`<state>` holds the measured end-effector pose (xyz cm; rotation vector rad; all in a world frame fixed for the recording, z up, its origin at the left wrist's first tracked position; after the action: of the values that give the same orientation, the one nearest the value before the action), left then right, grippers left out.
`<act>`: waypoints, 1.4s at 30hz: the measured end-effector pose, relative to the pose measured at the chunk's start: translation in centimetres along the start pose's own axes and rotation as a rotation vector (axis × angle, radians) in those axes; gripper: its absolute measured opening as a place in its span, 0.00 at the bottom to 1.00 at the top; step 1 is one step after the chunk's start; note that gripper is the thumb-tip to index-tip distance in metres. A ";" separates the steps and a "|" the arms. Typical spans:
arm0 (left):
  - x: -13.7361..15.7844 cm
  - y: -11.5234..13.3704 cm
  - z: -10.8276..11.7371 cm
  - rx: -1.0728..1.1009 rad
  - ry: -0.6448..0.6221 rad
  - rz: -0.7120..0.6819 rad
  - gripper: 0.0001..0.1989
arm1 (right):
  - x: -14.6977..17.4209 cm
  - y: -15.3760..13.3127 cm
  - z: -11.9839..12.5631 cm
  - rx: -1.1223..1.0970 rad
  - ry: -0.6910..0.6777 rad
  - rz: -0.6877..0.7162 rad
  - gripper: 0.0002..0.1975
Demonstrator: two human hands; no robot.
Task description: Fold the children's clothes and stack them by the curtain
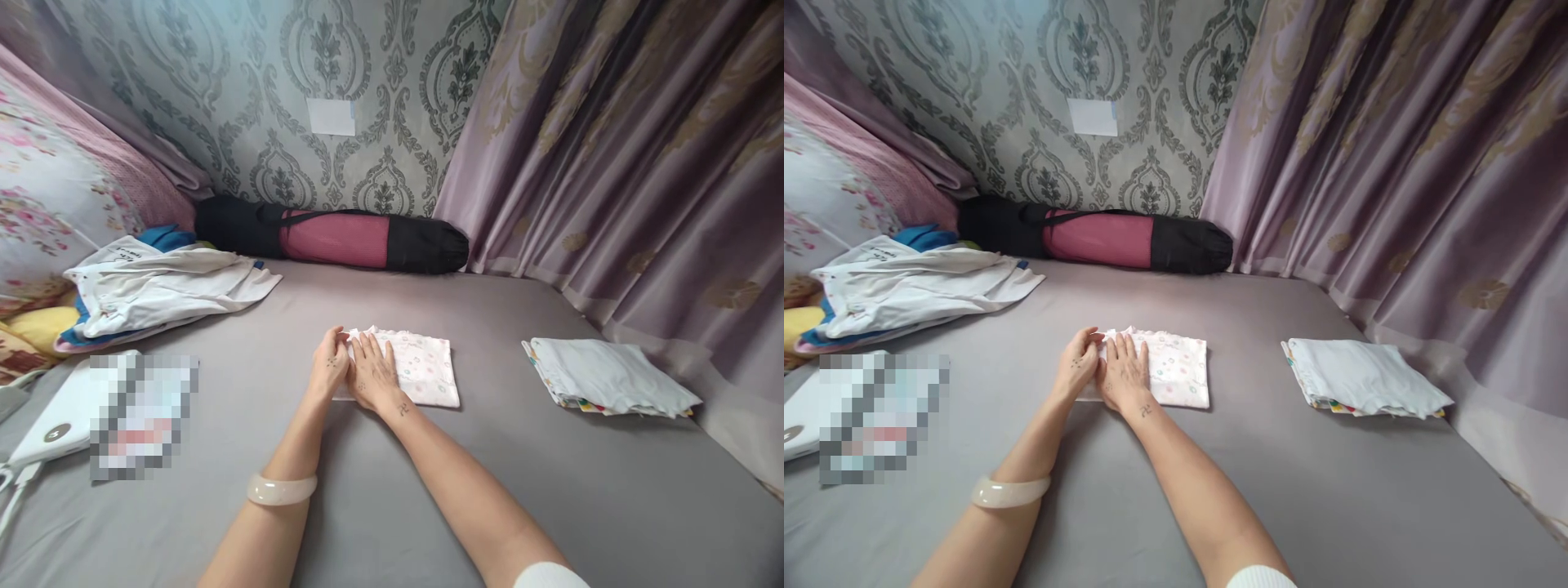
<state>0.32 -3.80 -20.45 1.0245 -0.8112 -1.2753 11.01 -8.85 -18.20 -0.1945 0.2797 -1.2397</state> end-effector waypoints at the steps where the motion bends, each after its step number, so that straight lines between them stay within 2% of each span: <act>1: 0.2 0.1 0.0 -0.017 0.004 -0.017 0.18 | 0.0 0.0 0.0 -0.006 -0.001 0.007 0.29; 4: 0.7 0.5 -0.1 -0.060 0.007 -0.077 0.17 | 0.3 0.3 0.4 -0.029 -0.009 0.016 0.29; 9: 1.5 1.1 -0.2 -0.158 -0.019 -0.259 0.17 | 1.4 1.1 1.6 -0.002 0.054 -0.062 0.27; 13: 2.1 1.6 -0.6 -0.291 -0.083 -0.431 0.16 | 2.4 2.3 2.0 0.036 0.084 -0.100 0.27; 17: 2.6 1.9 -1.0 -0.400 -0.170 -0.528 0.14 | 2.8 3.1 1.5 0.069 0.073 -0.127 0.27; 21: 3.0 2.2 -1.1 -0.476 -0.225 -0.553 0.13 | 2.9 3.2 1.1 0.078 0.079 -0.124 0.27; 32: 3.1 2.1 -1.1 -0.504 -0.227 -0.545 0.13 | 3.2 3.3 1.1 0.081 0.127 -0.110 0.27; 42: 3.0 1.8 -0.9 -0.520 -0.240 -0.556 0.15 | 3.6 4.6 1.9 0.101 0.180 -0.251 0.27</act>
<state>2.27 -6.67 -19.31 0.6934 -0.3297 -1.9855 16.80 -10.87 -18.14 -0.0302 0.3553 -1.5201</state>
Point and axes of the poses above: each hand's wrist, its own x-axis away from the middle knuckle, its own z-axis out of the back of the hand, y = z × x, the point moved 1 cm from there along -x, towards the middle knuckle, and after that the axes turned 8 degrees about z, right-handed, at the moved point
